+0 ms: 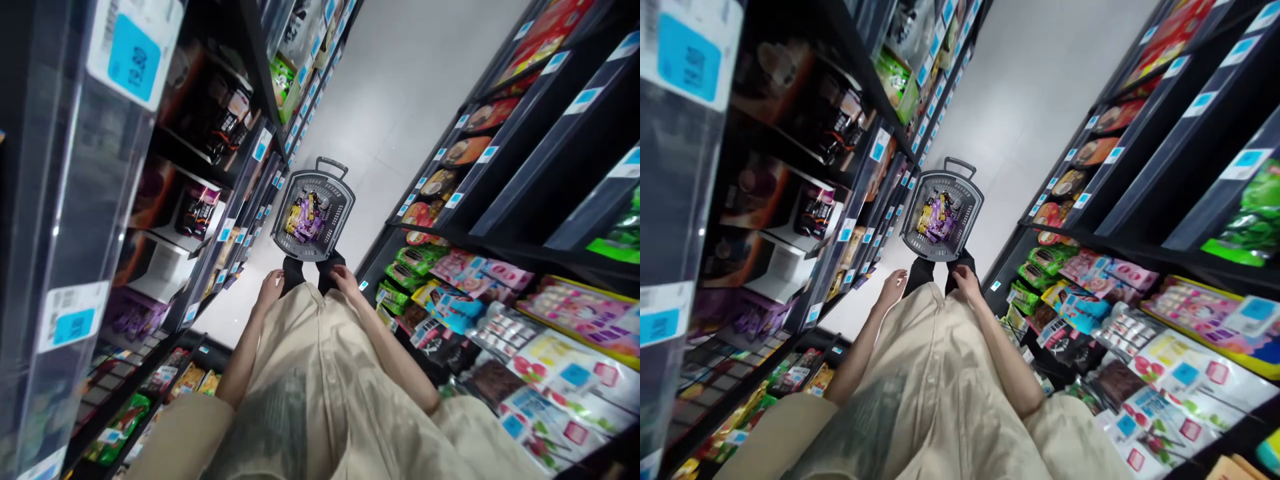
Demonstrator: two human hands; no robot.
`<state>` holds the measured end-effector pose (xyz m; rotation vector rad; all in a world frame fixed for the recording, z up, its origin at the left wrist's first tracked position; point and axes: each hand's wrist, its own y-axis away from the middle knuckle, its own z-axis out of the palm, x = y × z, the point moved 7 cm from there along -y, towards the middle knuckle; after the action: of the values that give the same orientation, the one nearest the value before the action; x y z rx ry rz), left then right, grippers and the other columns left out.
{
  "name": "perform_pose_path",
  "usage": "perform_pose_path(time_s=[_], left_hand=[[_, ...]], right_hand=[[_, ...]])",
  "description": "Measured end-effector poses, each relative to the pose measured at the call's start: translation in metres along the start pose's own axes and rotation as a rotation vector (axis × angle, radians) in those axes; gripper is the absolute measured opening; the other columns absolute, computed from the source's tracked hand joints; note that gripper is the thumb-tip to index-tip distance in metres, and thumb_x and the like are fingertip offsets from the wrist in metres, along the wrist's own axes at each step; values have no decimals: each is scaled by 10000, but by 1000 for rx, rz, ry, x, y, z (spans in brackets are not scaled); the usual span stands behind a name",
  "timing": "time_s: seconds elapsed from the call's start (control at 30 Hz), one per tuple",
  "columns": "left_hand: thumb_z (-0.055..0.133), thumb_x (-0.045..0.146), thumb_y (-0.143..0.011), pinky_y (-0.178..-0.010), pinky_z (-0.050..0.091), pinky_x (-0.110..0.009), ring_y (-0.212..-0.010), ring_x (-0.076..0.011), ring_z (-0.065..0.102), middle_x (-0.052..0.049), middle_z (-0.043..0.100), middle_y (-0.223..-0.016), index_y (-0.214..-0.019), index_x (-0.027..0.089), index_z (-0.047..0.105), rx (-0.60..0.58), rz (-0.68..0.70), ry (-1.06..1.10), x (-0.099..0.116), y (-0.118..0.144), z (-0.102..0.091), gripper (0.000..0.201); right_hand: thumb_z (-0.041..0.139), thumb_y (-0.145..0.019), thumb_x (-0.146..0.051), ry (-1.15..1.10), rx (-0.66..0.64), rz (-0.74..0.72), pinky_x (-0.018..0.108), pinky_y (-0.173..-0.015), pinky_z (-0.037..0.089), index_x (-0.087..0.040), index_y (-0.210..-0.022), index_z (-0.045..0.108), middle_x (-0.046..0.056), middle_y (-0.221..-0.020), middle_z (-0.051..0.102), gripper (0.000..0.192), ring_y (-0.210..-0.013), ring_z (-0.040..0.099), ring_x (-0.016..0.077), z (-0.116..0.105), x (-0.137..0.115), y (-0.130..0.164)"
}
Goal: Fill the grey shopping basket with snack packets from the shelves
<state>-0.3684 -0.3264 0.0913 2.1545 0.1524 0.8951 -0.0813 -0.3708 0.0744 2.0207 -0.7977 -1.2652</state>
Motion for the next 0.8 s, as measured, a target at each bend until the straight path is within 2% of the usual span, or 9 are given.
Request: perform_pose_path(time_s=[0.1, 0.17, 0.3, 0.4, 0.5, 0.6, 0.67, 0.73, 0.8], left_hand=[[519, 121, -951, -1080, 538, -418, -1149, -234, 690, -146, 699, -1243, -1247, 160, 639, 14, -61, -33, -5, -47, -4, 322], [546, 118, -929, -1110, 519, -450, -1169, -259, 681, -157, 690, -1235, -1245, 146, 638, 16, -90, -60, -9, -77, 1, 330], [600, 127, -895, -1166, 471, -476, -1247, -299, 641, -167, 663, -1264, -1272, 146, 634, -1, -140, -99, -23, -135, 28, 379], [639, 137, -872, -1187, 448, -472, -1306, -327, 608, -183, 640, -1316, -1309, 139, 623, -9, -170, -105, -36, -181, 56, 437], [663, 150, -862, -1177, 457, -473, -1334, -362, 593, -227, 613, -1369, -1364, 93, 596, -24, -194, -166, -51, -232, 89, 509], [691, 179, -850, -1153, 477, -492, -1346, -379, 579, -226, 590, -1419, -1432, 96, 554, -26, -236, -297, -70, -291, 122, 604], [695, 206, -855, -1151, 474, -505, -1383, -386, 540, -224, 546, -1488, -1490, 110, 508, -19, -267, -344, -86, -333, 145, 669], [690, 233, -873, -1162, 459, -506, -1422, -389, 495, -235, 492, -1549, -1544, 108, 454, -3, -292, -369, -104, -374, 168, 722], [707, 244, -870, -1170, 443, -505, -1439, -393, 474, -249, 462, -1579, -1586, 94, 398, 21, -316, -407, -123, -411, 190, 794]], right_hand=[[551, -869, -347, 45, 62, 80, 500, -978, 608, -206, -1128, 650, 140, -1118, 787, 311, -1069, 763, 279, -18, 24, -19], [558, -847, -344, 79, 78, 110, 540, -1016, 587, -219, -1102, 650, 152, -1144, 782, 299, -1101, 761, 307, -28, 41, -31], [546, -839, -358, 137, 45, 132, 568, -1021, 581, -232, -1065, 646, 168, -1144, 782, 278, -1100, 765, 347, -38, 77, -63], [523, -872, -398, 129, -26, 111, 541, -967, 615, -247, -1080, 643, 127, -1065, 800, 284, -1016, 784, 332, -31, 96, -105], [531, -899, -440, 17, -98, 67, 545, -934, 629, -266, -1118, 637, 88, -1011, 803, 299, -947, 786, 325, -7, 106, -162], [607, -875, -418, -94, -95, 31, 539, -885, 632, -276, -1115, 639, 93, -1000, 791, 281, -918, 770, 332, 28, 110, -232], [637, -850, -380, -131, -67, 22, 521, -867, 626, -226, -1166, 619, 131, -1064, 770, 352, -961, 759, 335, 57, 116, -287], [664, -843, -378, -135, -52, 20, 502, -925, 603, -187, -1261, 579, 153, -1191, 730, 467, -1053, 732, 320, 88, 125, -348], [718, -811, -374, -64, 48, -26, 521, -983, 559, -162, -1317, 550, 154, -1215, 697, 574, -1096, 696, 322, 110, 135, -412]])
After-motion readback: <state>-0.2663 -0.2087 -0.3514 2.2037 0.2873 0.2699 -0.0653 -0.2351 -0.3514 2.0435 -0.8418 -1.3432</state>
